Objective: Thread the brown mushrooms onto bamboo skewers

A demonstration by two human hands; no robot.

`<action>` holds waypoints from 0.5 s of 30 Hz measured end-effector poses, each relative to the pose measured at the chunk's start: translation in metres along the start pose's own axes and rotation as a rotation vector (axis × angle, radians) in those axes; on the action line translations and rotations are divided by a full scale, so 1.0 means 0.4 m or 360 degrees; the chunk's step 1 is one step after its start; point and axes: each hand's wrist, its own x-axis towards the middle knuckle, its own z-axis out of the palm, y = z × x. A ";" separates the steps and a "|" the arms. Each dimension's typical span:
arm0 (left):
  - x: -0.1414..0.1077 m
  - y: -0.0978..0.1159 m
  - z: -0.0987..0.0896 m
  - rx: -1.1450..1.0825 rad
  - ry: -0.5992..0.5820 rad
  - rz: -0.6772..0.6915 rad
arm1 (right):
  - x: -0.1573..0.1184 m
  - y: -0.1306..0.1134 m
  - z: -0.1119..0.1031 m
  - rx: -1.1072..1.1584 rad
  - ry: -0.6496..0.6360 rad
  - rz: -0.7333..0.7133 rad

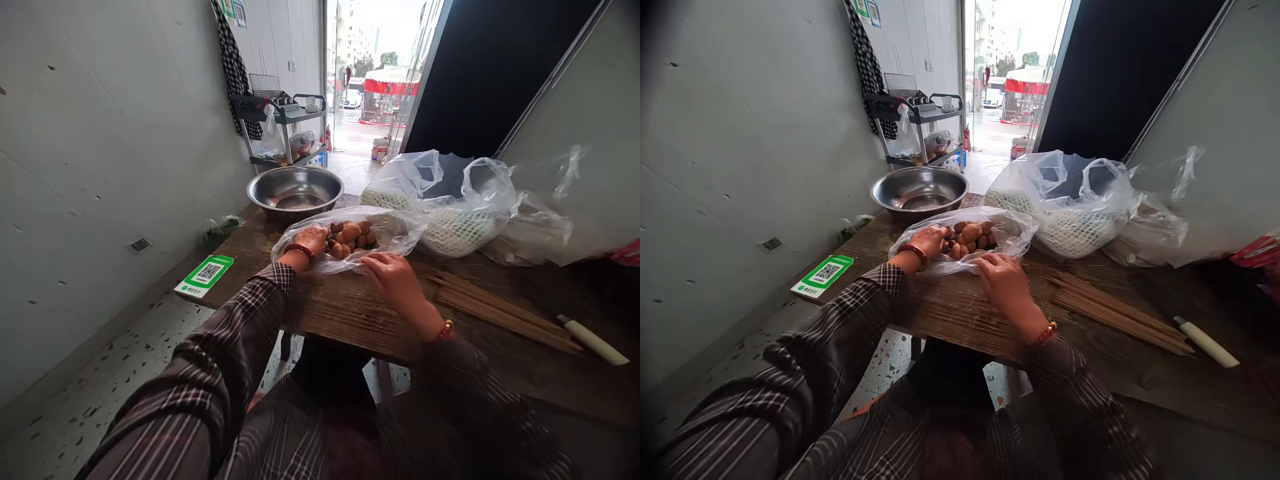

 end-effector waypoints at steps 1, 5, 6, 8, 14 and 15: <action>0.012 -0.005 0.003 0.0005 0.0010 -0.0020 | -0.004 0.011 0.014 -0.0081 -0.0089 0.0035; 0.065 -0.013 0.034 0.0018 0.0006 -0.0096 | -0.040 0.046 0.091 -0.0104 -0.0335 0.0255; 0.078 -0.012 0.042 0.0017 0.0001 -0.0106 | -0.049 0.051 0.106 -0.0070 -0.0326 0.0287; 0.100 -0.007 0.053 0.0001 -0.0003 -0.0106 | -0.060 0.057 0.125 0.0002 -0.0258 0.0319; 0.123 0.013 0.021 -0.0178 0.0036 -0.0004 | -0.044 0.057 0.127 0.0132 -0.0212 0.0311; 0.123 0.016 0.013 -0.0228 0.0046 0.0022 | -0.041 0.057 0.126 0.0131 -0.0214 0.0306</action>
